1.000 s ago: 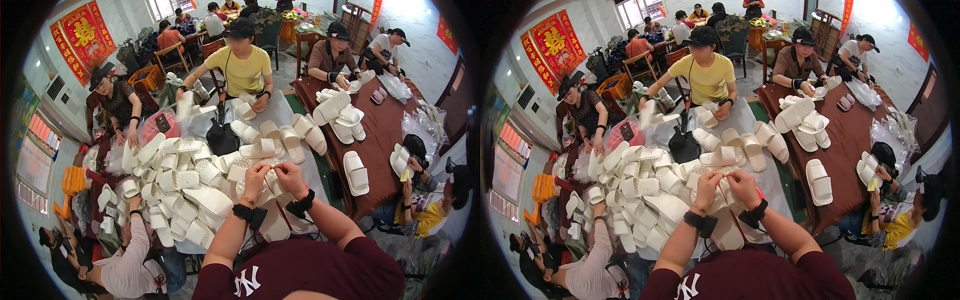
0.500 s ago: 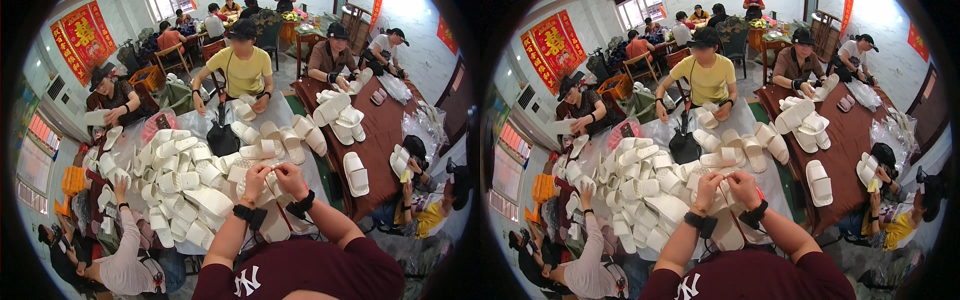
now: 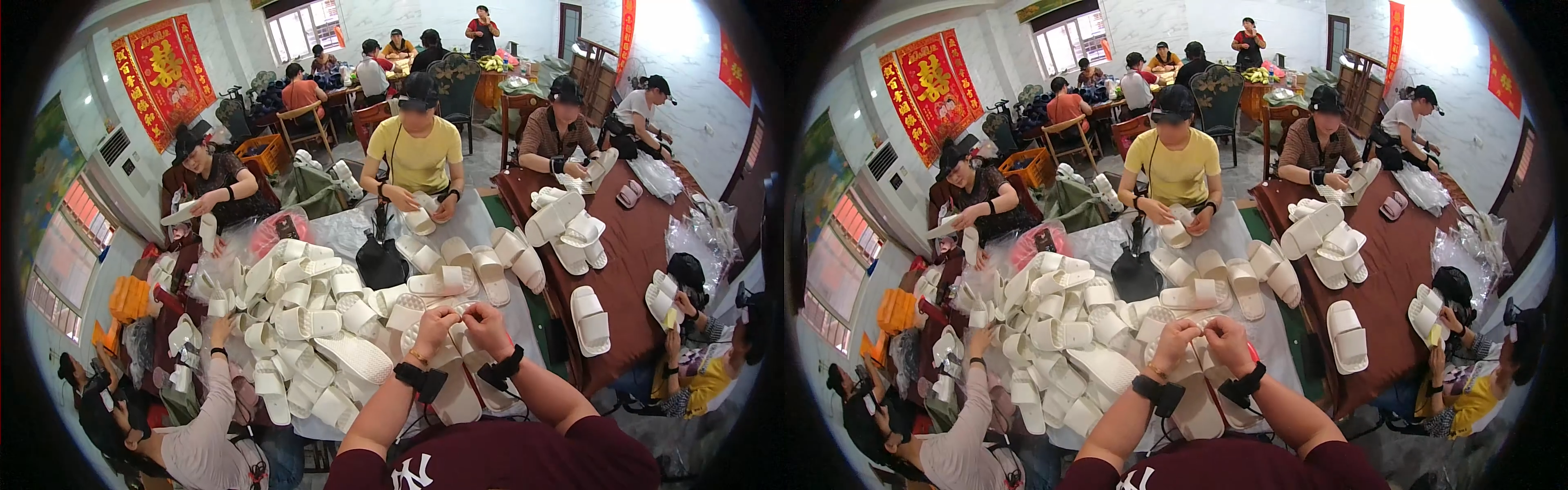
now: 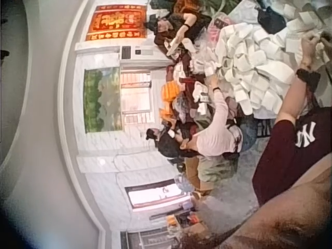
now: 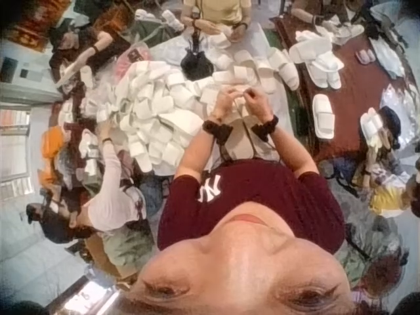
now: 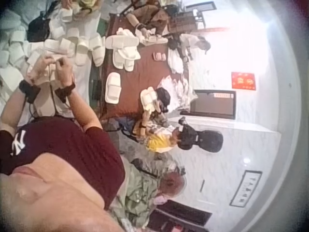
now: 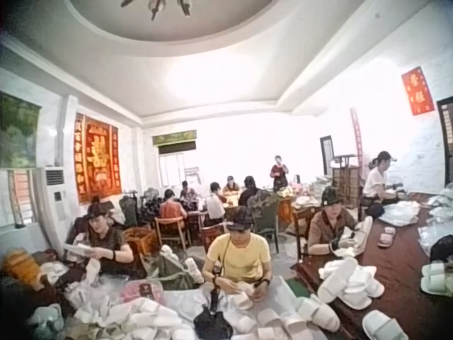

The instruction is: Manually assemble shoe components, specifically placing white upper pieces onto red-soled bases and organizing finished pairs.

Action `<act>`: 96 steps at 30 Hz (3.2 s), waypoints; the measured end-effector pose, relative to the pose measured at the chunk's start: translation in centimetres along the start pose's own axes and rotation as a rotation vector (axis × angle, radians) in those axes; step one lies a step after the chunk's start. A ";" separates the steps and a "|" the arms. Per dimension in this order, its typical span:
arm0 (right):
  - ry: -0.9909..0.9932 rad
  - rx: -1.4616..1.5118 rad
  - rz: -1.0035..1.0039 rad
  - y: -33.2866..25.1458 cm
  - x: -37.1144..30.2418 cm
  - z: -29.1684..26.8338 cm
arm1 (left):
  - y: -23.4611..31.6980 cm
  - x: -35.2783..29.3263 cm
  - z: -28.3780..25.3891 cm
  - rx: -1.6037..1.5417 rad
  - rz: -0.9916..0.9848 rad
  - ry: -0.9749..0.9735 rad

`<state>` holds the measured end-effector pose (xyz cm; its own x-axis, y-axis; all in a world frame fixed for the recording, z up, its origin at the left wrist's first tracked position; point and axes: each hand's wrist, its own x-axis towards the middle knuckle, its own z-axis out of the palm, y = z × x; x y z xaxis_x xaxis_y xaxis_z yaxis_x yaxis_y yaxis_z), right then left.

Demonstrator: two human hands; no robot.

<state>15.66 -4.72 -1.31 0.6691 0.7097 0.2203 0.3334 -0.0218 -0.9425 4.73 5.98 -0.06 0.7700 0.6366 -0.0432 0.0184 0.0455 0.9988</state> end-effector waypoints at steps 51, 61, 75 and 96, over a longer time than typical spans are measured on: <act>-0.017 -0.199 -0.343 -1.7 0.2 0.4 | 0.7 -1.7 0.8 0.677 0.556 0.201; 0.123 -0.140 0.074 1.3 -0.2 -5.3 | 2.5 -9.3 -1.1 0.823 0.295 -0.131; -0.068 -0.175 0.175 6.6 -2.2 -2.9 | 3.1 -10.8 0.8 1.074 0.089 -0.077; 0.021 0.359 0.417 3.6 -3.1 -7.5 | 0.4 -9.1 -13.2 1.058 0.007 0.582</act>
<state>19.73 -12.27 -3.49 0.7104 0.6782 -0.1884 -0.2080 -0.0534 -0.9767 -10.67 10.34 0.45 0.3742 0.8984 0.2301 0.7383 -0.4387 0.5123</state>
